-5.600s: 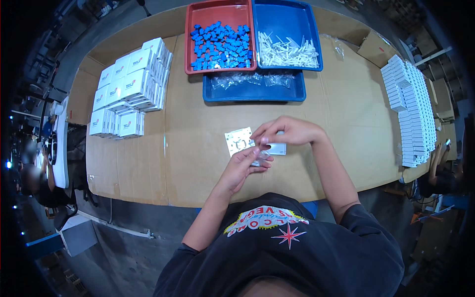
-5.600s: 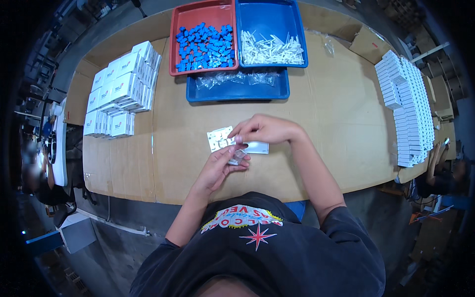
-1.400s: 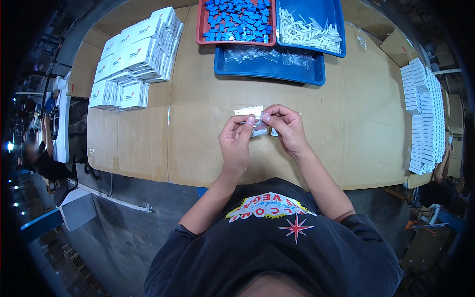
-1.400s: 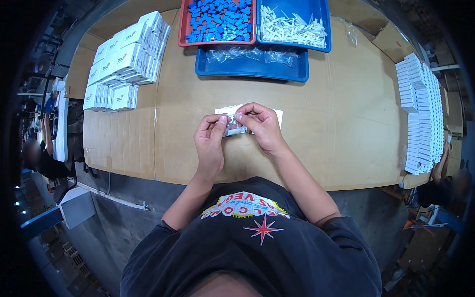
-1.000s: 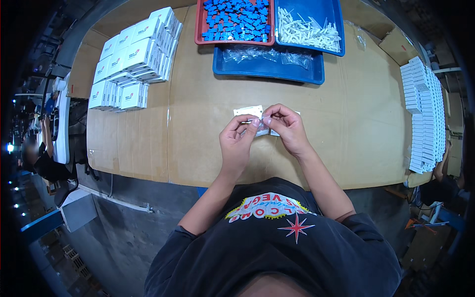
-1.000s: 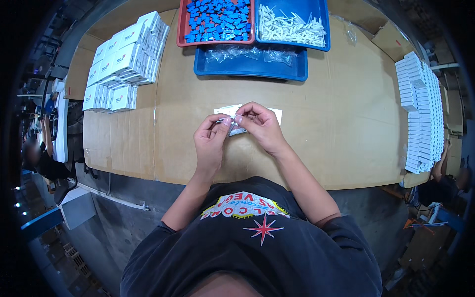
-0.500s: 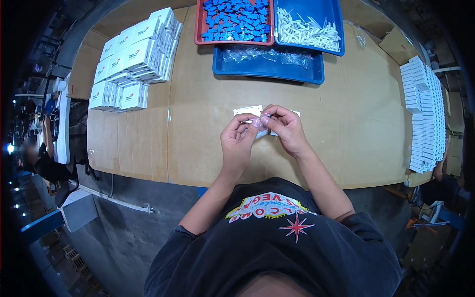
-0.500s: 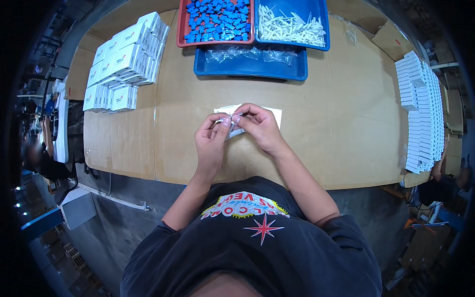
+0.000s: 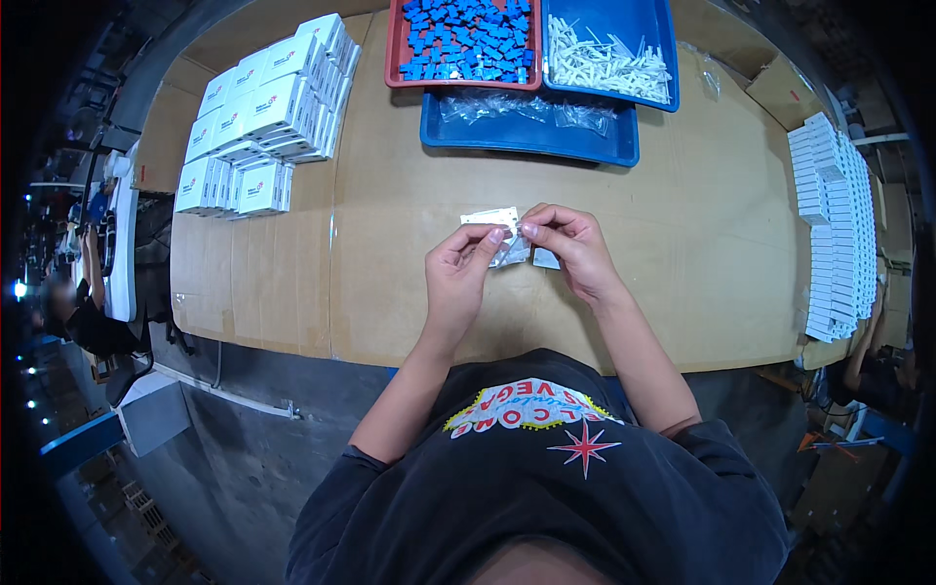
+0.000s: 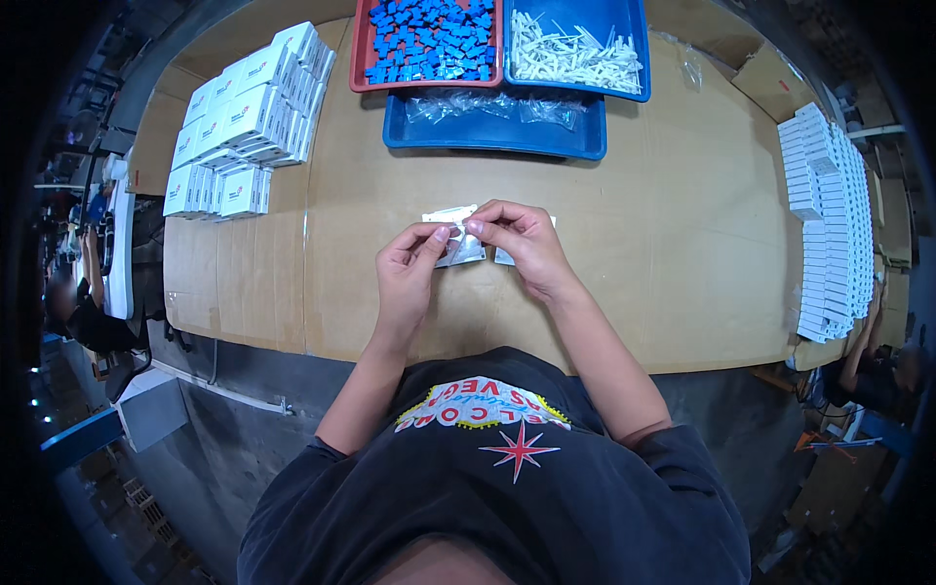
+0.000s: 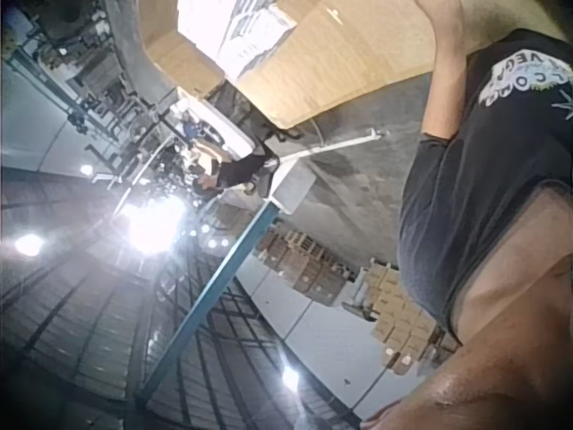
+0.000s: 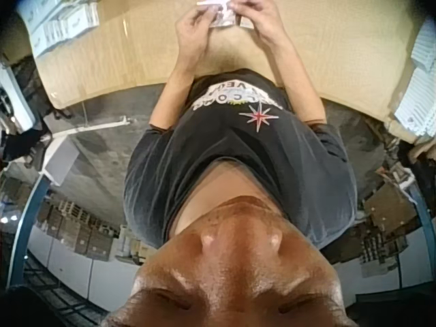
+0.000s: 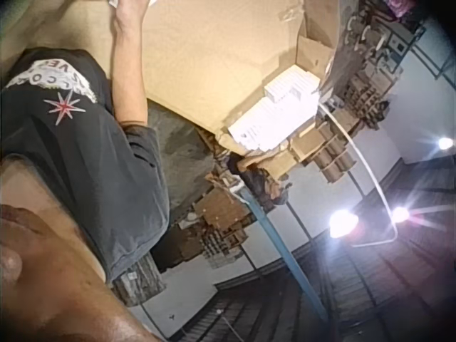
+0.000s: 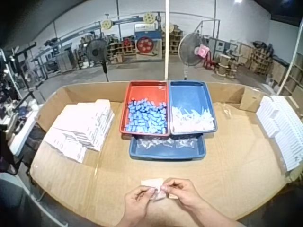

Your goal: The person assembles electronic components by hand, packaging them into cardboard boxes at a workstation.

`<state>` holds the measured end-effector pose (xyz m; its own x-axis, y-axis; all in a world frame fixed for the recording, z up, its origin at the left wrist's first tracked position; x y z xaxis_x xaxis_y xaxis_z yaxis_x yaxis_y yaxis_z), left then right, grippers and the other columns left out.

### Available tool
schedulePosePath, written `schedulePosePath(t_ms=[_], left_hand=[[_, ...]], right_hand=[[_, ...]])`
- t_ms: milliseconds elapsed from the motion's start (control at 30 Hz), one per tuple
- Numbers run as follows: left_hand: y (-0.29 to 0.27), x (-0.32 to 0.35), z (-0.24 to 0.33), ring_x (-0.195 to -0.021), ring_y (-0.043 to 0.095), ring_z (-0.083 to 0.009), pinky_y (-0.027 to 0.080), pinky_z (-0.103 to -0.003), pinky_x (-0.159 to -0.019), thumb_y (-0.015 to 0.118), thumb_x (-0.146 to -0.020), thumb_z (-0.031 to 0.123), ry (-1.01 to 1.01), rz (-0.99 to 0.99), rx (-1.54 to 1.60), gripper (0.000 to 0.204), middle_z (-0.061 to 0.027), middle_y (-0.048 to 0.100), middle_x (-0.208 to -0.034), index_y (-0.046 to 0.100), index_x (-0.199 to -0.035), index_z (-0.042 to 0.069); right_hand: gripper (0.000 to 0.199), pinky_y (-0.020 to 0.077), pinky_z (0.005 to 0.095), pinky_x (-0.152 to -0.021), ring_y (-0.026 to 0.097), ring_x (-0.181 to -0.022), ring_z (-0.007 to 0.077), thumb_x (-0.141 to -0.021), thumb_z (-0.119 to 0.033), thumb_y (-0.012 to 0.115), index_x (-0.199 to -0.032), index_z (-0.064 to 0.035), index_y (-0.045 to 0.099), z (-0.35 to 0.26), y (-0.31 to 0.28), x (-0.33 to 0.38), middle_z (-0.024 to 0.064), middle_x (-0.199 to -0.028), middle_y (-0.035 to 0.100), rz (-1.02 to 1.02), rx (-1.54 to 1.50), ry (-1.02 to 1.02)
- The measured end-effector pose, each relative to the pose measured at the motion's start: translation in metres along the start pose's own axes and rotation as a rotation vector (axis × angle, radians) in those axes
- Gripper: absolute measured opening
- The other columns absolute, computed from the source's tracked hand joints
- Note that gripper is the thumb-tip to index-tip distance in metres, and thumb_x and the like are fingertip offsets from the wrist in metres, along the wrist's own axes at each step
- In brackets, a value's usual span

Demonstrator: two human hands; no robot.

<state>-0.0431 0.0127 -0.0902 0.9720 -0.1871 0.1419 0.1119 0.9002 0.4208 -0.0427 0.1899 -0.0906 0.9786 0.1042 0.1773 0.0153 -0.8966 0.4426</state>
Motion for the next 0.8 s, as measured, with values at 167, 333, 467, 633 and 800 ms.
schedulePosePath(t_ms=[167,333,467,633,800], left_hand=[[0.002,0.001,0.003,-0.098,0.069,-0.0117,0.054,-0.028,-0.090,0.065,-0.105,0.012,-0.004,-0.042,-0.019,0.018,-0.0081,0.076,-0.106,0.073,-0.111,-0.003],[-0.001,-0.003,0.000,-0.096,0.071,-0.0165,0.056,-0.031,-0.090,0.056,-0.110,0.018,-0.070,-0.078,0.006,0.028,-0.0121,0.074,-0.113,0.068,-0.120,-0.004],[0.002,-0.001,-0.012,-0.096,0.071,-0.0187,0.059,-0.034,-0.089,0.049,-0.112,0.019,-0.471,-0.137,0.182,0.033,-0.0134,0.071,-0.118,0.062,-0.129,-0.006],[0.001,0.000,-0.023,-0.097,0.069,-0.0170,0.060,-0.033,-0.089,0.050,-0.111,0.017,-0.502,-0.214,0.240,0.035,-0.0120,0.070,-0.118,0.059,-0.136,-0.006],[0.004,-0.001,-0.024,-0.096,0.069,-0.0168,0.060,-0.035,-0.092,0.049,-0.111,0.018,-0.561,-0.169,0.327,0.038,-0.0109,0.070,-0.118,0.057,-0.141,-0.005]], right_hand=[[0.009,0.0521,0.0268,-0.080,0.066,-0.091,0.0117,-0.096,-0.006,0.073,-0.102,-0.0004,0.076,-0.001,-0.003,0.004,0.0052,-0.100,0.074,-0.008,-0.033,0.044],[0.010,0.0511,0.0273,-0.087,0.065,-0.095,0.0113,-0.098,-0.009,0.072,-0.103,-0.0004,0.074,-0.007,-0.005,0.006,0.0045,-0.100,0.071,0.017,0.091,0.009],[0.007,0.0505,0.0288,-0.090,0.064,-0.098,0.0137,-0.097,-0.006,0.072,-0.103,-0.0017,0.075,-0.018,-0.003,0.008,0.0061,-0.106,0.071,-0.059,0.188,-0.061],[0.010,0.0505,0.0324,-0.097,0.063,-0.108,0.0178,-0.095,0.000,0.072,-0.103,-0.0018,0.076,-0.028,-0.008,0.010,0.0109,-0.115,0.070,-0.125,0.214,-0.191],[0.017,0.0504,0.0349,-0.102,0.063,-0.119,0.0209,-0.096,0.006,0.067,-0.108,-0.0014,0.077,-0.035,-0.018,0.014,0.0129,-0.127,0.067,-0.206,0.284,-0.153]])
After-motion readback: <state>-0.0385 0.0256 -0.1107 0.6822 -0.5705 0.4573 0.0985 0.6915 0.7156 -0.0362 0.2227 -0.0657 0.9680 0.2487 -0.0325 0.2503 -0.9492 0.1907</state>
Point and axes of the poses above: each hand's wrist, its own x-axis away from the middle knuckle, its own y-axis out of the palm, z = x × y, the point moved 4 cm from there along -x, towards the middle knuckle
